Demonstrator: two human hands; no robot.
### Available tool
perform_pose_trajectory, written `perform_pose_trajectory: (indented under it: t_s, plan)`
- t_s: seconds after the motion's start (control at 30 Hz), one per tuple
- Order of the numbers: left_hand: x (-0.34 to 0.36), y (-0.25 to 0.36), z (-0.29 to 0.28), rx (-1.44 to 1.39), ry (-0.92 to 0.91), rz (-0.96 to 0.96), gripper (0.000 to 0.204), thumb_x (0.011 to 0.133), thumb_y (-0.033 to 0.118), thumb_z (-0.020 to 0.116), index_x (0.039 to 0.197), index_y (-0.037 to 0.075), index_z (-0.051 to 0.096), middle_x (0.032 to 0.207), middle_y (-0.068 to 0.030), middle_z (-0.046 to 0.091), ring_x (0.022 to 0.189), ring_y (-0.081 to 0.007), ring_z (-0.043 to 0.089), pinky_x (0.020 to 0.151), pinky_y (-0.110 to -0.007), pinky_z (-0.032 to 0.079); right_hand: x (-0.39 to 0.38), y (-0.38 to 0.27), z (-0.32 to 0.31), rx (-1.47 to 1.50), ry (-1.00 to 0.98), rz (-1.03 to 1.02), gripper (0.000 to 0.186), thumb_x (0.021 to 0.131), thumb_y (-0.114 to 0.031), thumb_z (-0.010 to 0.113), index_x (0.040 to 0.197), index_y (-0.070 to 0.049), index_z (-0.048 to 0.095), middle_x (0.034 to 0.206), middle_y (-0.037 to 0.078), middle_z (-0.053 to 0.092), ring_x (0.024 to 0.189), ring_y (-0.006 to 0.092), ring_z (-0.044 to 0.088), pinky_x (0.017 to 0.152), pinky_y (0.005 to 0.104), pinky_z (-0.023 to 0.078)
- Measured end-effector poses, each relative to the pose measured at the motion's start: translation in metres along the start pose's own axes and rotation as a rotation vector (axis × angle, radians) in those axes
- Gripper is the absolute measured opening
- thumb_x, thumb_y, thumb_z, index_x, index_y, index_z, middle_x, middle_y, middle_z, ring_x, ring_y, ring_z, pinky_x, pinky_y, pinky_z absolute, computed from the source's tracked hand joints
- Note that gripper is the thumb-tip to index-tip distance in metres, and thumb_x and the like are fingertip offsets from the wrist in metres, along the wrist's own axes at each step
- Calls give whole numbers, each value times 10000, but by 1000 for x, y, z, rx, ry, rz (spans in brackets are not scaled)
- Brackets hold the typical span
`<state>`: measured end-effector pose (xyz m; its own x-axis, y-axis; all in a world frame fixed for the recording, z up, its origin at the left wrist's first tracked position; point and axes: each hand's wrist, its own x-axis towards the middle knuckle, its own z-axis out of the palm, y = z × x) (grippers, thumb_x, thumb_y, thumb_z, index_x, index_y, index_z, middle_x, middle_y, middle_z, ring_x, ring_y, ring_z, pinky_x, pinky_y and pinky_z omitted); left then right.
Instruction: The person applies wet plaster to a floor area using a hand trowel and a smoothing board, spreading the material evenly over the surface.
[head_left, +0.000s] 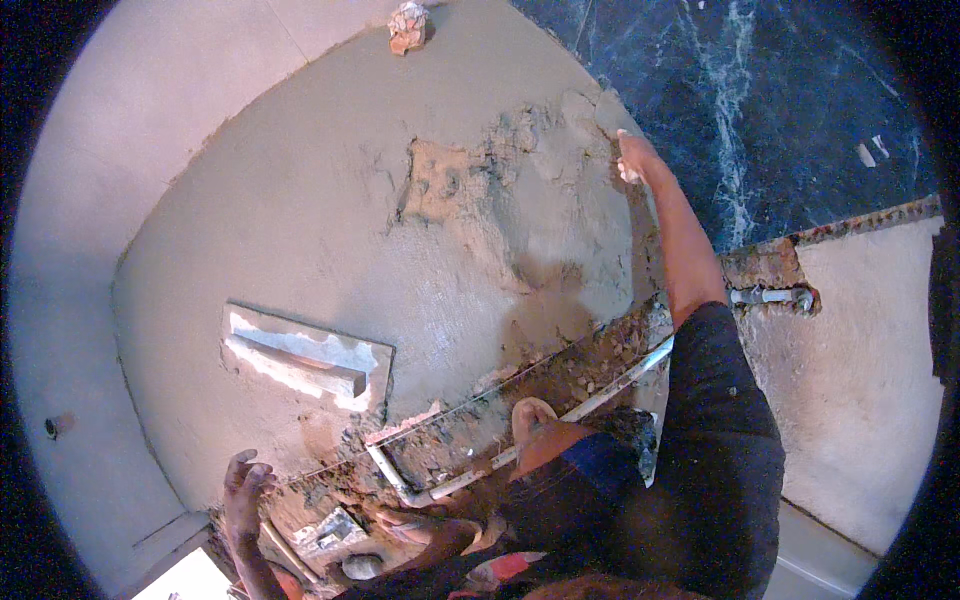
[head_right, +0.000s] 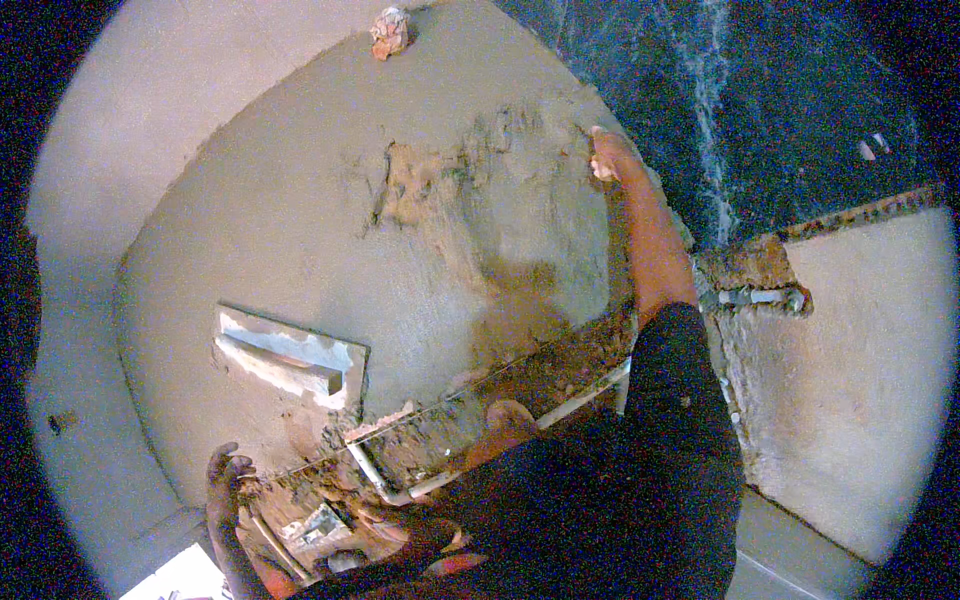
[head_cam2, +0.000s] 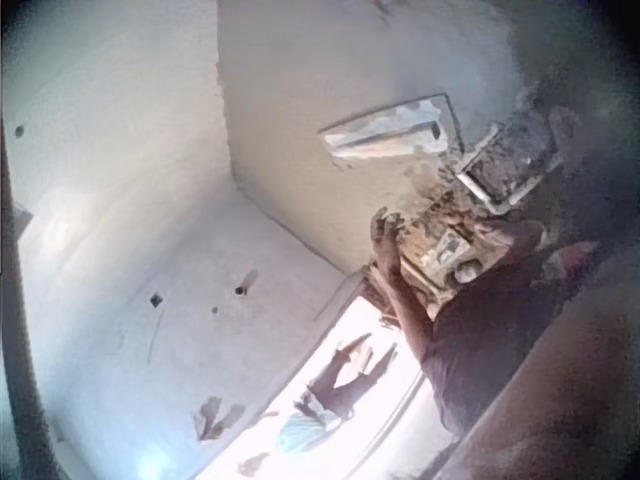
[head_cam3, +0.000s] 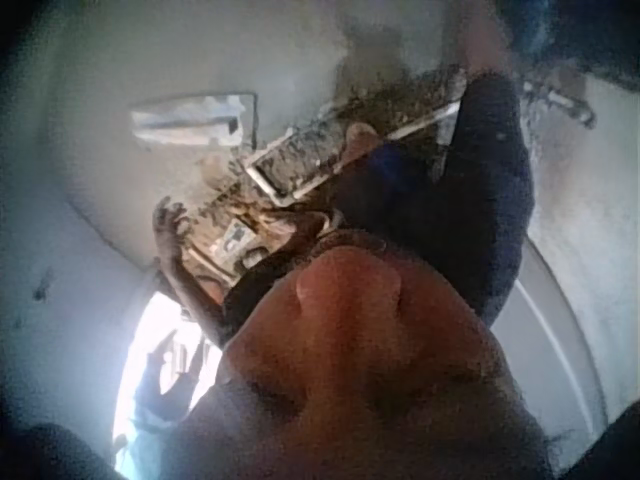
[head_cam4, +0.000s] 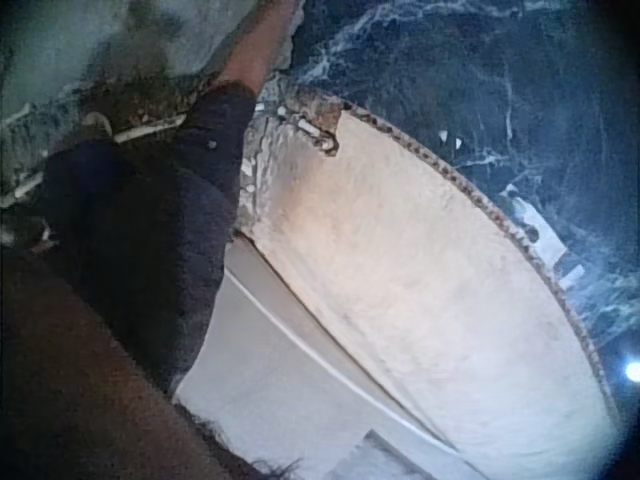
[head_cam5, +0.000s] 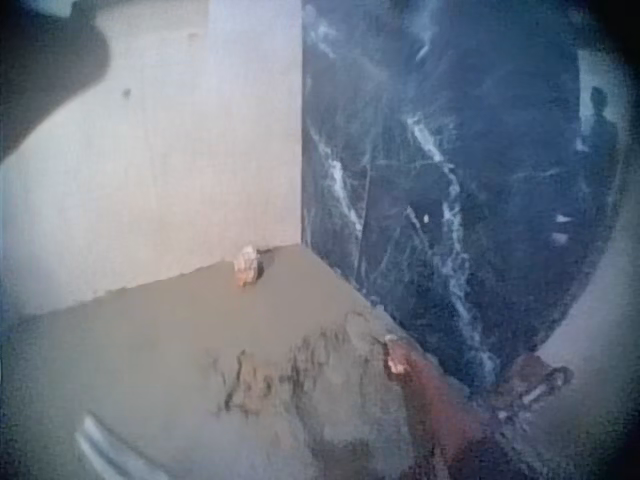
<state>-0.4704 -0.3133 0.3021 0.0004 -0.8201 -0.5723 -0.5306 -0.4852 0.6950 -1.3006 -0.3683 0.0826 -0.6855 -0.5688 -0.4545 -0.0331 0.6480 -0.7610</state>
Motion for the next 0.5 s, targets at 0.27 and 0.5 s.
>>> perform_pose_trajectory:
  t_s: [0.27, 0.5]
  plan:
    - [24, 20, 8, 26, 13, 82, 427, 891, 264, 577, 1263, 65, 515, 998, -71, 627, 858, -163, 604, 740, -292, 479, -46, 2, 65, 414, -438, 113, 400, 973, -507, 419, 860, -130, 489, 604, 14, 462, 435, 152, 440, 392, 321, 402]
    - [25, 80, 46, 117, -237, 332, 421, 912, 280, 564, 1274, 72, 504, 1046, -94, 631, 909, -191, 626, 770, -318, 499, -140, -20, 125, 168, -565, 42, 421, 947, -514, 471, 859, -103, 485, 648, 17, 452, 476, 144, 445, 398, 312, 387]
